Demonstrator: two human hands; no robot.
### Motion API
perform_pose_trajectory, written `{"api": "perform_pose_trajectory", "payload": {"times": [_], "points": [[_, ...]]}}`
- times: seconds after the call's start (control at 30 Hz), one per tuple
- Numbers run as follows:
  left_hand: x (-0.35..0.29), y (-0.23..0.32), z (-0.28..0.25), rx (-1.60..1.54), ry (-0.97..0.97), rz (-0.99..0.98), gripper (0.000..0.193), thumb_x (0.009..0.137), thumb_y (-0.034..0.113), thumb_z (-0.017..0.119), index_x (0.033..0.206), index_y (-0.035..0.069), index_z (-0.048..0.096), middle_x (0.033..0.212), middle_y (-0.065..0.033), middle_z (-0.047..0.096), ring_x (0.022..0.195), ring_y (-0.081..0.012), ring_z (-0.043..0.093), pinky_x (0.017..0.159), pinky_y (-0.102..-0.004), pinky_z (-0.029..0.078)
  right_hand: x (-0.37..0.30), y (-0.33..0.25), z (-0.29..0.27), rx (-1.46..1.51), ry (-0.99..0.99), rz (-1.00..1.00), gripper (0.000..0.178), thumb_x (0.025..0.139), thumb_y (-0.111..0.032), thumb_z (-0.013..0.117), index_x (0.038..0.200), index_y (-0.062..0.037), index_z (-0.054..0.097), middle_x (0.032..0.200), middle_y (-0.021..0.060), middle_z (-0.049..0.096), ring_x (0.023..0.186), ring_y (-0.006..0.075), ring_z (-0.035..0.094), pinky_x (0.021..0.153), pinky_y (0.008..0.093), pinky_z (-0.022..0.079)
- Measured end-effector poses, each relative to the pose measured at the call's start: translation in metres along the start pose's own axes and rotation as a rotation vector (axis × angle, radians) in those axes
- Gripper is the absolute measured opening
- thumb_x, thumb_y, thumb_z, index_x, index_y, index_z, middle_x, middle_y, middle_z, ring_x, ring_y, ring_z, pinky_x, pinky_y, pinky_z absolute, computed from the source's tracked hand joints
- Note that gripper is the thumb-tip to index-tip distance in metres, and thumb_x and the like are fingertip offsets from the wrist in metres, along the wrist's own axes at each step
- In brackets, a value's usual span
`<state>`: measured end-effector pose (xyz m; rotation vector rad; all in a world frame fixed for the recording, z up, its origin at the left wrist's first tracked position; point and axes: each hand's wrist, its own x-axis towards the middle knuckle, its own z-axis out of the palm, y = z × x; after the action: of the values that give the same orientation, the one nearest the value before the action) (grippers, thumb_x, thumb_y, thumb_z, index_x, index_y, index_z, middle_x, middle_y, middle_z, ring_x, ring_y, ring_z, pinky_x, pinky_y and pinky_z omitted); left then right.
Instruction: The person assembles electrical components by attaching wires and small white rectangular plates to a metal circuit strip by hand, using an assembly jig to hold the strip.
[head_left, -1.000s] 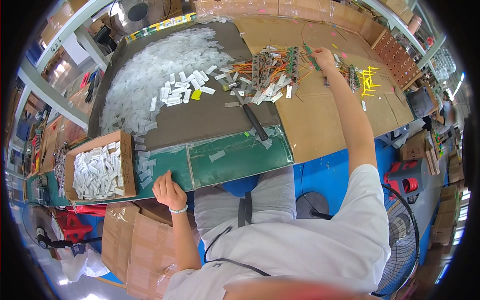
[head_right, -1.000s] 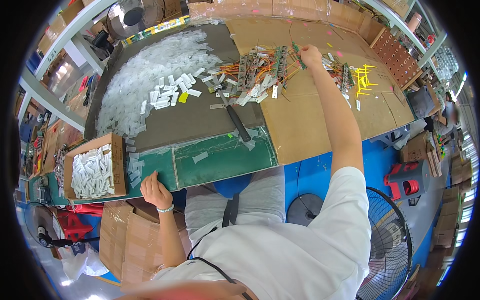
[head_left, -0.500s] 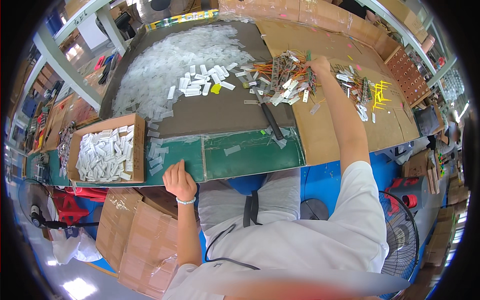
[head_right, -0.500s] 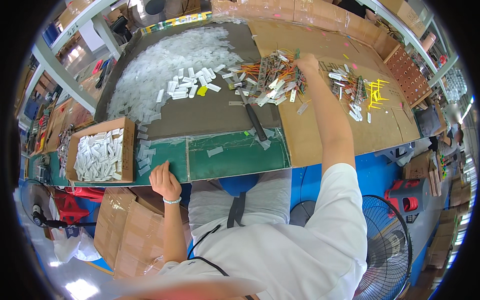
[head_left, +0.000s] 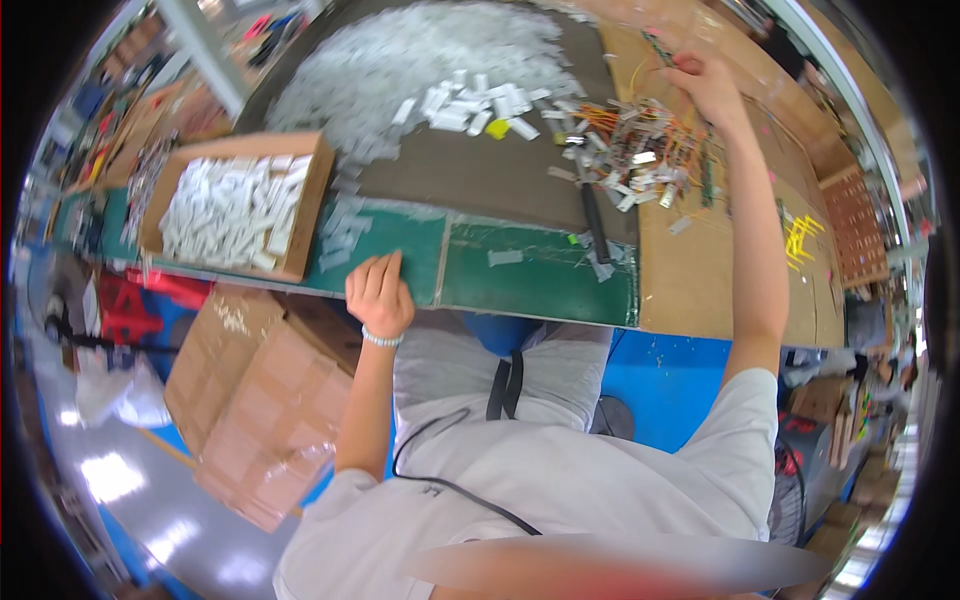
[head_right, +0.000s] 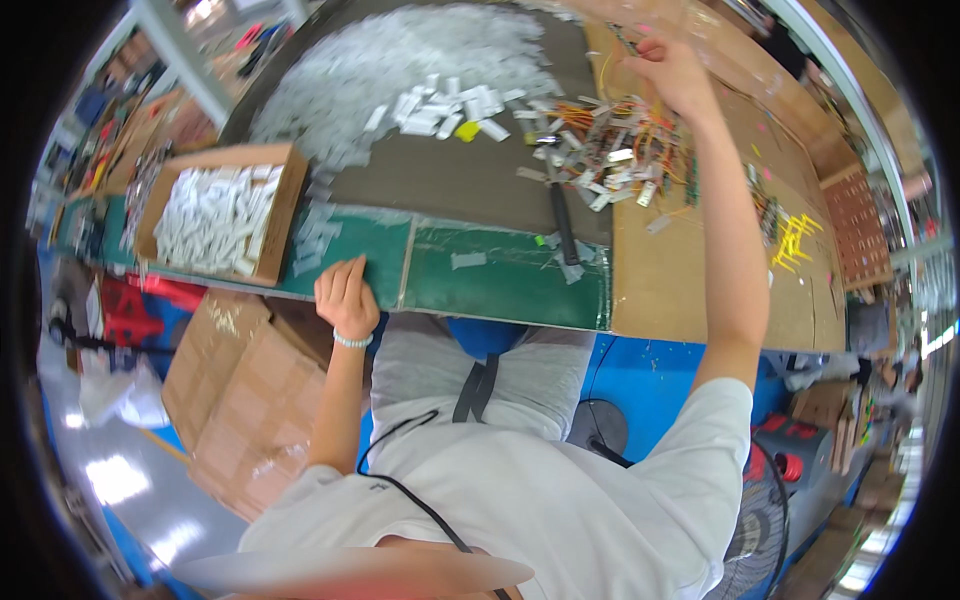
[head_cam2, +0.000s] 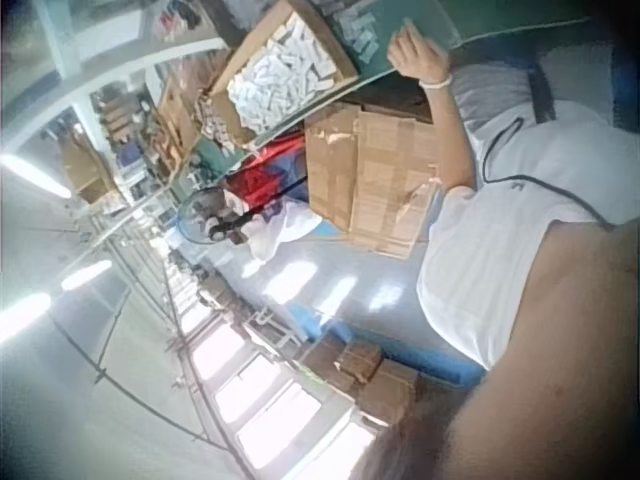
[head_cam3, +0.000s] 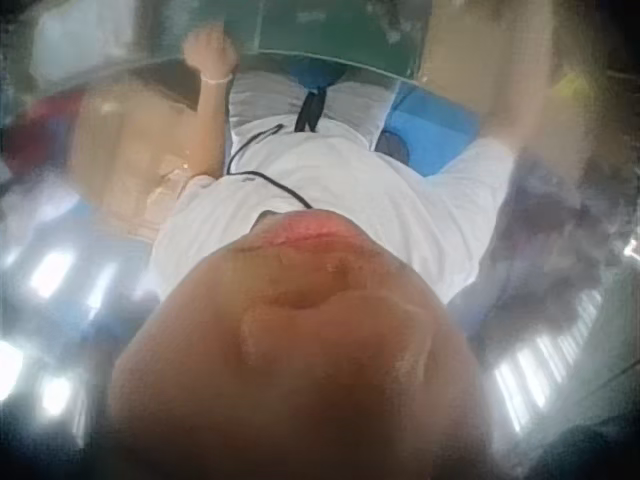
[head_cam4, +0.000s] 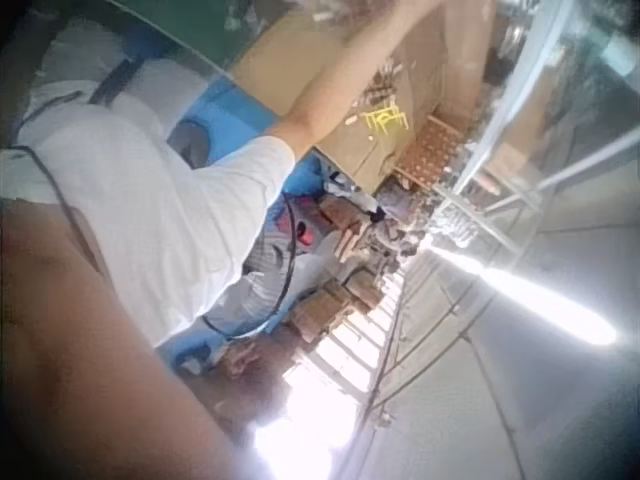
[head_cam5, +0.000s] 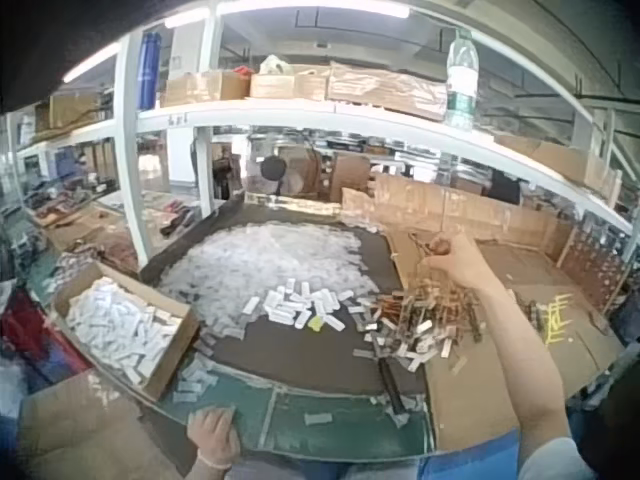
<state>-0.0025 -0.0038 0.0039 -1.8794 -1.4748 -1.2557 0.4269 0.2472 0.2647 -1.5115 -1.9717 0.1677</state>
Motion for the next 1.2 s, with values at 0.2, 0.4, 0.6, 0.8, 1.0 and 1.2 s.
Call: {"api": "perform_pose_trajectory", "payload": {"times": [0.2,0.4,0.6,0.8,1.0,1.2], "points": [[0.000,-0.001,-0.001,-0.039,0.006,-0.016,0.033,0.074,0.003,0.059,0.104,0.001,0.073,0.100,-0.0099,0.070,0.091,-0.0284,0.066,0.080,-0.0379,0.048,-0.009,-0.076,-0.014,0.189,-0.205,-0.157,0.031,0.086,-0.023,0.075,0.109,-0.0039,0.066,0.091,0.0045,0.072,0.085,0.0131,0.063,0.082,0.0282,0.046],[-0.004,-0.003,0.001,-0.031,0.026,-0.006,0.034,0.071,0.006,0.061,0.103,0.001,0.073,0.098,-0.0082,0.068,0.091,-0.0253,0.065,0.080,-0.0369,0.048,-0.008,-0.085,0.000,0.121,-0.253,-0.077,0.031,0.089,-0.023,0.074,0.110,-0.0045,0.060,0.088,0.0012,0.068,0.077,0.0076,0.057,0.074,0.0246,0.042],[-0.007,-0.009,-0.001,-0.012,0.035,-0.021,0.034,0.070,0.006,0.062,0.101,0.001,0.073,0.096,-0.0077,0.068,0.090,-0.0249,0.065,0.080,-0.0362,0.048,-0.053,-0.152,0.075,-0.163,-0.139,-0.206,0.034,0.087,-0.027,0.074,0.107,-0.0052,0.059,0.088,0.0075,0.070,0.075,0.0156,0.063,0.067,0.0334,0.049],[0.000,-0.005,0.006,-0.041,0.047,-0.008,0.034,0.069,0.006,0.062,0.101,0.001,0.073,0.096,-0.0077,0.068,0.090,-0.0249,0.065,0.079,-0.0367,0.048,-0.125,-0.194,0.241,-0.225,-0.337,-0.181,0.042,0.087,-0.033,0.070,0.110,0.0014,0.059,0.098,0.0258,0.068,0.096,0.0438,0.067,0.085,0.0525,0.054],[-0.002,-0.005,-0.004,-0.054,0.025,-0.035,0.034,0.070,0.001,0.062,0.102,0.000,0.072,0.095,-0.0098,0.069,0.090,-0.0270,0.066,0.079,-0.0369,0.048,-0.089,-0.186,0.271,-0.101,-0.271,-0.235,0.029,0.092,-0.033,0.068,0.101,-0.0053,0.070,0.103,0.0195,0.069,0.099,0.0387,0.066,0.085,0.0490,0.053],[0.019,0.004,-0.006,-0.281,0.005,-0.217,0.032,0.076,-0.008,0.063,0.106,-0.002,0.070,0.099,-0.0119,0.068,0.095,-0.0298,0.064,0.083,-0.0393,0.049,-0.005,-0.097,0.314,-0.080,-0.178,-0.235,0.033,0.084,-0.026,0.077,0.109,-0.0049,0.071,0.102,0.0189,0.071,0.096,0.0379,0.068,0.088,0.0455,0.054]]}}
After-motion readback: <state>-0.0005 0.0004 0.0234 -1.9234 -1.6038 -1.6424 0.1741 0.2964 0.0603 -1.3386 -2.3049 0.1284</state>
